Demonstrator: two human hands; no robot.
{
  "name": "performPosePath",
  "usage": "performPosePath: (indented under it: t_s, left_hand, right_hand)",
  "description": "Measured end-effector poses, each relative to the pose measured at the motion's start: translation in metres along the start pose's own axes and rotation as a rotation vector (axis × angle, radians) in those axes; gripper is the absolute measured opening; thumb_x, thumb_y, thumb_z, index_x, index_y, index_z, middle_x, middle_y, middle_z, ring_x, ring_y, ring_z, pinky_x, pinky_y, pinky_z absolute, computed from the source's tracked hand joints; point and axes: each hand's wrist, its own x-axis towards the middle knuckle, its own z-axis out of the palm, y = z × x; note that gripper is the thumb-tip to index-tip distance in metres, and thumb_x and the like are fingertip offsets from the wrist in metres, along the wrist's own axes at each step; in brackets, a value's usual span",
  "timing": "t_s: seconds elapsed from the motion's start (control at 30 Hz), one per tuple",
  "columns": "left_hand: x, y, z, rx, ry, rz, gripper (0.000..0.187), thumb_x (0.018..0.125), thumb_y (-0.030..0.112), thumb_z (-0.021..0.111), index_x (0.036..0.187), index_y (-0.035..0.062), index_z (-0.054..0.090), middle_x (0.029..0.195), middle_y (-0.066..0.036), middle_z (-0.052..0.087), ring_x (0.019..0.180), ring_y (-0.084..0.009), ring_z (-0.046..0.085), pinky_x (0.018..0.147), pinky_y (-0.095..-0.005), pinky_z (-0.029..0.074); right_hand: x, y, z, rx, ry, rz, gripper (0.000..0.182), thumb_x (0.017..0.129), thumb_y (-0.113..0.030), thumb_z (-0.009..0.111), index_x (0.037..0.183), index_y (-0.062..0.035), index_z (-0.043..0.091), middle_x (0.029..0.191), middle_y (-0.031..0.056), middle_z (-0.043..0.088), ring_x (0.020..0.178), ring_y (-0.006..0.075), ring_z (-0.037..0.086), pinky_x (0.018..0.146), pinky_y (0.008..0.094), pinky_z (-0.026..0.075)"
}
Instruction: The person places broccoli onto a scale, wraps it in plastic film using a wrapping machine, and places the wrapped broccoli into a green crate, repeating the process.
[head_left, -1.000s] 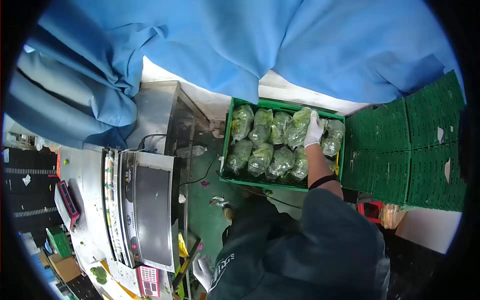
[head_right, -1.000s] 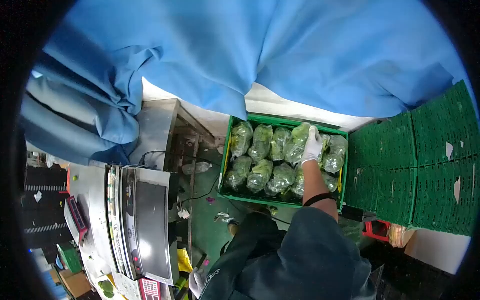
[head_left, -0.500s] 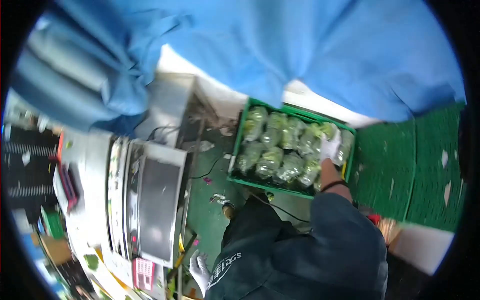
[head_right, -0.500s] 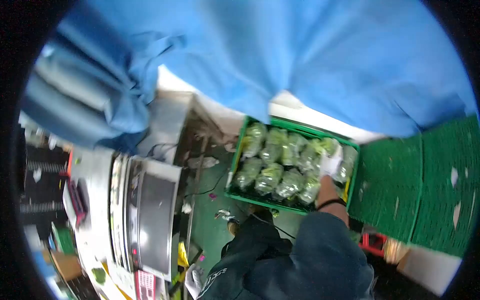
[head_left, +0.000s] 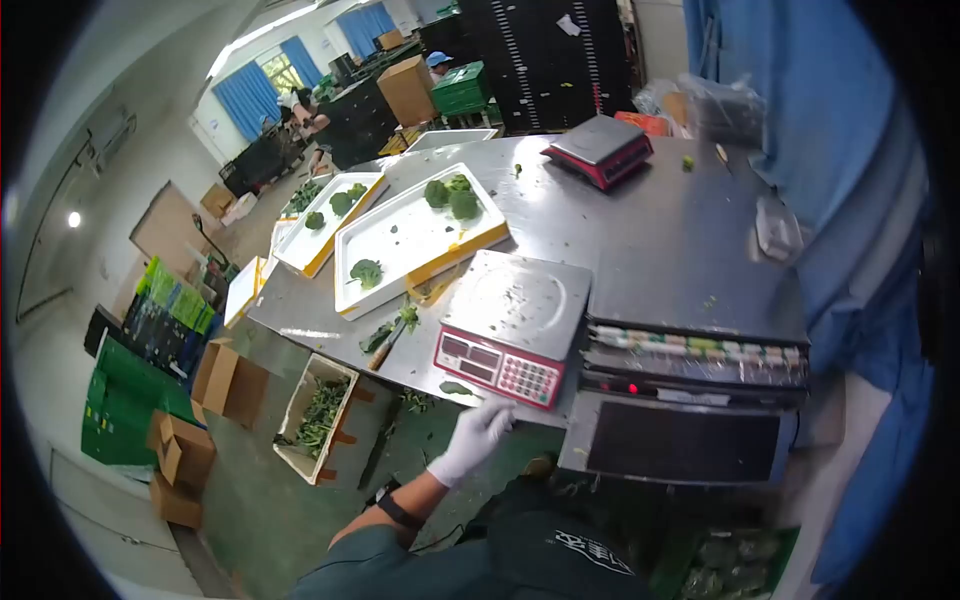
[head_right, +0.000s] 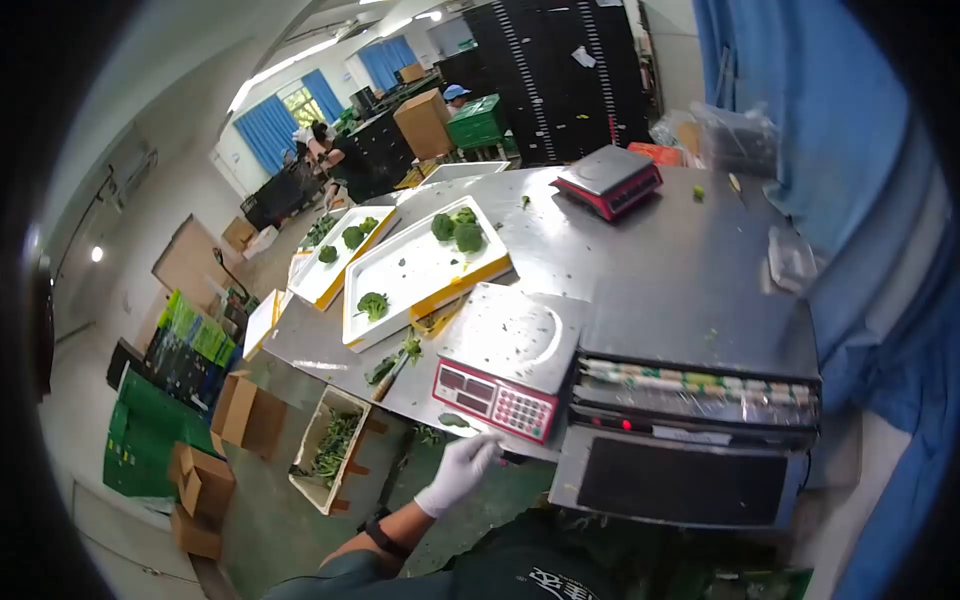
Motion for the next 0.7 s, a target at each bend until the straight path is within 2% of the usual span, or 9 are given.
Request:
performPosePath:
  t_s: [0.07, 0.13, 0.17, 0.23, 0.27, 0.33, 0.37, 0.57, 0.7]
  left_hand:
    - [0.048, -0.024, -0.035, 0.031, 0.13, 0.074, 0.024, 0.103, 0.014, 0.063, 0.121, -0.0028, 0.068, 0.09, -0.011, 0.072, 0.08, -0.015, 0.068, 0.075, -0.0307, 0.055]
    - [0.101, -0.034, -0.072, 0.003, 0.195, 0.047, 0.024, 0.103, 0.013, 0.063, 0.12, -0.0029, 0.068, 0.089, -0.012, 0.071, 0.08, -0.0168, 0.069, 0.074, -0.0309, 0.055]
    - [0.128, -0.037, -0.089, -0.031, 0.196, -0.025, 0.024, 0.103, 0.013, 0.063, 0.12, -0.0024, 0.068, 0.09, -0.012, 0.071, 0.082, -0.0183, 0.07, 0.074, -0.0311, 0.055]
    - [0.188, -0.06, -0.117, -0.035, 0.208, 0.001, 0.025, 0.102, 0.015, 0.064, 0.121, -0.0001, 0.069, 0.097, -0.013, 0.072, 0.085, -0.0207, 0.071, 0.077, -0.0323, 0.056]
    - [0.218, -0.071, -0.126, 0.001, 0.227, 0.044, 0.026, 0.101, 0.016, 0.065, 0.121, 0.0007, 0.069, 0.101, -0.014, 0.073, 0.087, -0.022, 0.072, 0.079, -0.0336, 0.057]
    - [0.273, -0.097, -0.14, 0.078, 0.272, 0.136, 0.028, 0.1, 0.019, 0.066, 0.122, 0.0012, 0.068, 0.11, -0.017, 0.074, 0.092, -0.0269, 0.073, 0.084, -0.0371, 0.057]
    - [0.293, -0.103, -0.143, 0.101, 0.289, 0.159, 0.03, 0.1, 0.02, 0.065, 0.123, 0.0008, 0.067, 0.11, -0.018, 0.073, 0.096, -0.0306, 0.073, 0.086, -0.0388, 0.057]
    - [0.37, -0.125, -0.15, 0.262, 0.23, 0.061, 0.043, 0.096, 0.026, 0.069, 0.13, 0.0012, 0.061, 0.122, -0.024, 0.064, 0.107, -0.0376, 0.068, 0.094, -0.0421, 0.054]
    - [0.394, -0.153, -0.151, 0.479, 0.238, 0.047, 0.062, 0.091, 0.034, 0.072, 0.141, 0.003, 0.052, 0.137, -0.03, 0.052, 0.119, -0.0457, 0.061, 0.102, -0.0464, 0.051]
  right_hand:
    - [-0.036, -0.09, 0.001, 0.37, 0.021, -0.174, 0.027, 0.104, -0.016, 0.063, 0.118, 0.007, 0.068, 0.109, 0.0206, 0.072, 0.096, 0.0295, 0.068, 0.09, 0.038, 0.056]
    - [-0.064, -0.155, 0.005, 0.768, -0.157, -0.109, 0.034, 0.102, -0.02, 0.068, 0.123, 0.0072, 0.066, 0.113, 0.0245, 0.07, 0.096, 0.0352, 0.067, 0.091, 0.0408, 0.057]
    - [-0.082, -0.195, -0.013, 0.695, -0.206, -0.168, 0.034, 0.105, -0.02, 0.063, 0.125, 0.007, 0.065, 0.115, 0.0223, 0.07, 0.097, 0.032, 0.067, 0.09, 0.04, 0.057]
    - [-0.089, -0.223, 0.001, 0.495, -0.462, -0.137, 0.04, 0.107, -0.019, 0.055, 0.141, 0.0008, 0.056, 0.143, 0.0173, 0.059, 0.129, 0.0297, 0.057, 0.111, 0.0377, 0.044]
    - [-0.115, -0.272, -0.044, 0.458, -0.456, -0.171, 0.038, 0.111, -0.022, 0.047, 0.139, 0.0022, 0.057, 0.141, 0.0156, 0.061, 0.128, 0.0271, 0.059, 0.109, 0.037, 0.046]
    - [-0.151, -0.321, -0.083, 0.668, -0.456, -0.189, 0.036, 0.109, -0.022, 0.053, 0.133, 0.0042, 0.061, 0.128, 0.0179, 0.066, 0.113, 0.0276, 0.063, 0.099, 0.0372, 0.051]
    - [-0.162, -0.336, -0.096, 0.873, -0.471, -0.207, 0.034, 0.107, -0.021, 0.058, 0.127, 0.0063, 0.065, 0.115, 0.0202, 0.071, 0.098, 0.0281, 0.068, 0.089, 0.0373, 0.057]
    - [-0.175, -0.369, -0.111, 0.761, -0.537, -0.28, 0.038, 0.11, -0.023, 0.051, 0.129, 0.0065, 0.064, 0.115, 0.0202, 0.07, 0.097, 0.0266, 0.069, 0.086, 0.035, 0.057]
    - [-0.179, -0.371, -0.089, 0.827, -0.521, -0.136, 0.037, 0.109, -0.023, 0.051, 0.126, 0.0069, 0.064, 0.114, 0.0206, 0.07, 0.1, 0.0281, 0.069, 0.087, 0.0362, 0.057]
